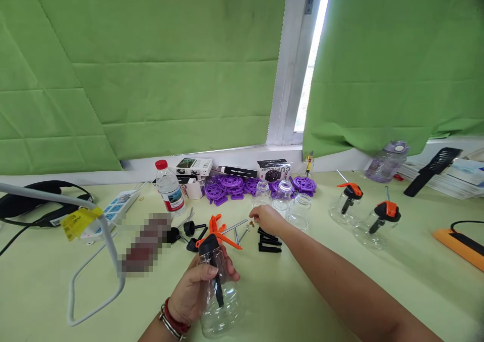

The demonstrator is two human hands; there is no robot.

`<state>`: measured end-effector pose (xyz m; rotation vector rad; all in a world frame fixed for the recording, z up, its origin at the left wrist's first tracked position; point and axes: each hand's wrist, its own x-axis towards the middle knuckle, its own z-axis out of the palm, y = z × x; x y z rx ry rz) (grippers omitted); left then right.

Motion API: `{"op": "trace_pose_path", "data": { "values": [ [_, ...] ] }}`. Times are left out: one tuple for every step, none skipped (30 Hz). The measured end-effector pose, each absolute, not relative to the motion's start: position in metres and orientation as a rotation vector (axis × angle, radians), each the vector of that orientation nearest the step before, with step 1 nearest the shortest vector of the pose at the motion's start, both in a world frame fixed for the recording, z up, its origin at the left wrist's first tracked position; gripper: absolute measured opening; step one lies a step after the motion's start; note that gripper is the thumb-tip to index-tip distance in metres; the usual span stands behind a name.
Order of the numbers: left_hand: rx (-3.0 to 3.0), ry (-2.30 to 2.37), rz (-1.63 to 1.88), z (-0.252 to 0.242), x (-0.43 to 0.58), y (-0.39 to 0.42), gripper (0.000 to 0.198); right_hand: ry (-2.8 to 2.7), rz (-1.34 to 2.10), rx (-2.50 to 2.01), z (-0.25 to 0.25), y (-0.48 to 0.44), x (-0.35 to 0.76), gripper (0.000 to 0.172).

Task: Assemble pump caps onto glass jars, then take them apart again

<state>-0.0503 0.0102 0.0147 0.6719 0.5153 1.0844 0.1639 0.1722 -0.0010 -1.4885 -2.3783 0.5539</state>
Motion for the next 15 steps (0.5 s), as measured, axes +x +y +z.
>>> {"op": "trace_pose_path", "data": {
  "values": [
    [0.680, 0.514, 1.087, 0.015, -0.051, 0.010, 0.032, -2.365, 0.542, -1.482, 0.001, 0.171, 0.168, 0.028],
    [0.684, 0.511, 1.086, 0.015, -0.051, 0.010, 0.032, -2.353, 0.530, -1.475, 0.004, 0.168, 0.173, 0.028],
    [0.684, 0.510, 1.086, 0.016, -0.051, 0.010, 0.033, -2.339, 0.517, -1.469, 0.006, 0.164, 0.179, 0.027],
    [0.684, 0.511, 1.086, 0.017, -0.051, 0.009, 0.033, -2.326, 0.503, -1.459, 0.007, 0.157, 0.185, 0.027],
    [0.682, 0.513, 1.088, 0.017, -0.050, 0.009, 0.033, -2.315, 0.482, -1.446, 0.008, 0.150, 0.190, 0.028],
    [0.680, 0.516, 1.086, 0.018, -0.050, 0.009, 0.033, -2.307, 0.457, -1.429, 0.007, 0.140, 0.196, 0.031],
    [0.678, 0.518, 1.082, 0.018, -0.050, 0.009, 0.032, -2.310, 0.425, -1.399, 0.005, 0.130, 0.200, 0.036],
    [0.676, 0.520, 1.077, 0.018, -0.050, 0.009, 0.031, -2.327, 0.368, -1.354, 0.002, 0.120, 0.203, 0.043],
    [0.672, 0.520, 1.070, 0.018, -0.049, 0.009, 0.030, -2.358, 0.332, -1.331, -0.002, 0.111, 0.204, 0.051],
    [0.667, 0.520, 1.064, 0.017, -0.049, 0.009, 0.030, -2.392, 0.307, -1.323, -0.007, 0.103, 0.205, 0.058],
    [0.661, 0.520, 1.058, 0.017, -0.049, 0.009, 0.030, -2.429, 0.291, -1.324, -0.011, 0.097, 0.204, 0.063],
    [0.657, 0.519, 1.055, 0.016, -0.048, 0.009, 0.030, -2.461, 0.282, -1.337, -0.015, 0.093, 0.202, 0.067],
    [0.656, 0.520, 1.054, 0.015, -0.048, 0.009, 0.030, -2.486, 0.275, -1.355, -0.019, 0.091, 0.199, 0.068],
    [0.656, 0.523, 1.054, 0.015, -0.048, 0.009, 0.030, -2.503, 0.272, -1.374, -0.022, 0.091, 0.196, 0.068],
    [0.658, 0.527, 1.055, 0.015, -0.048, 0.008, 0.030, -2.516, 0.271, -1.392, -0.024, 0.093, 0.194, 0.067]
  ]
}}
